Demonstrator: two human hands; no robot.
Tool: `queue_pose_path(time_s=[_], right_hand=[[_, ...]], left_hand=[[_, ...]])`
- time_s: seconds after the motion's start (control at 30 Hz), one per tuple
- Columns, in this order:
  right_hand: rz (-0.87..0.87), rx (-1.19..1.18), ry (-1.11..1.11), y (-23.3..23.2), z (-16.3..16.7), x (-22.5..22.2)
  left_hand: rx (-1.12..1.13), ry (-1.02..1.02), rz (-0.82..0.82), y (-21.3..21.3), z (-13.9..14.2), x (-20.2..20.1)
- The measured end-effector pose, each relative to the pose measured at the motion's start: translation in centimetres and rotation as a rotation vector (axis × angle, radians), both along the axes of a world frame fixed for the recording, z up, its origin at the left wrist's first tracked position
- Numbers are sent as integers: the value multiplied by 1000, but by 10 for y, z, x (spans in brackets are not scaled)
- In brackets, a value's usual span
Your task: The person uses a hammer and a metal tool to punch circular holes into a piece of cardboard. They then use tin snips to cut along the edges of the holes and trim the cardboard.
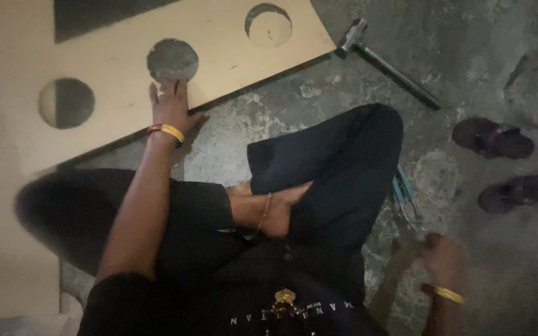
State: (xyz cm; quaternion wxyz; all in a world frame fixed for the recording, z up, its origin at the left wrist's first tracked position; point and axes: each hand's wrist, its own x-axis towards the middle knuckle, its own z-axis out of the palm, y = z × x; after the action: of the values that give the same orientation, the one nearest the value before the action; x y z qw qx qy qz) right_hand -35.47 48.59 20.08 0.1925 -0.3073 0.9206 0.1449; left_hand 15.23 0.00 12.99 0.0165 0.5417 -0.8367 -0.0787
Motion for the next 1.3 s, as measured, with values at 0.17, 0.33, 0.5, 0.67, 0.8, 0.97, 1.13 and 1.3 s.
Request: queue_pose_path(time_s=[0.17, 0.33, 0.5, 0.67, 0.8, 0.97, 1.13, 1.3], right_hand=[[-674, -136, -111, -3, 115, -7], [118, -487, -119, -46, 77, 0], [148, -639, 36, -36, -37, -8], [136, -330, 65, 35, -87, 5], [134, -452, 95, 54, -102, 23], [-35, -465, -64, 38, -101, 58], [-20, -406, 62, 16, -80, 93], [44, -546, 180, -22, -56, 81]], left_hand=[[129, 1, -8, -16, -5, -16], [153, -109, -138, -38, 4, -18], [226, -197, -153, -43, 44, -17], [132, -274, -152, 6, 130, -28], [53, -321, -164, 82, 180, -45], [-185, -88, -316, 168, 189, -69], [-56, 138, -327, 206, 162, -76], [-26, 154, -298, 215, 170, -61]])
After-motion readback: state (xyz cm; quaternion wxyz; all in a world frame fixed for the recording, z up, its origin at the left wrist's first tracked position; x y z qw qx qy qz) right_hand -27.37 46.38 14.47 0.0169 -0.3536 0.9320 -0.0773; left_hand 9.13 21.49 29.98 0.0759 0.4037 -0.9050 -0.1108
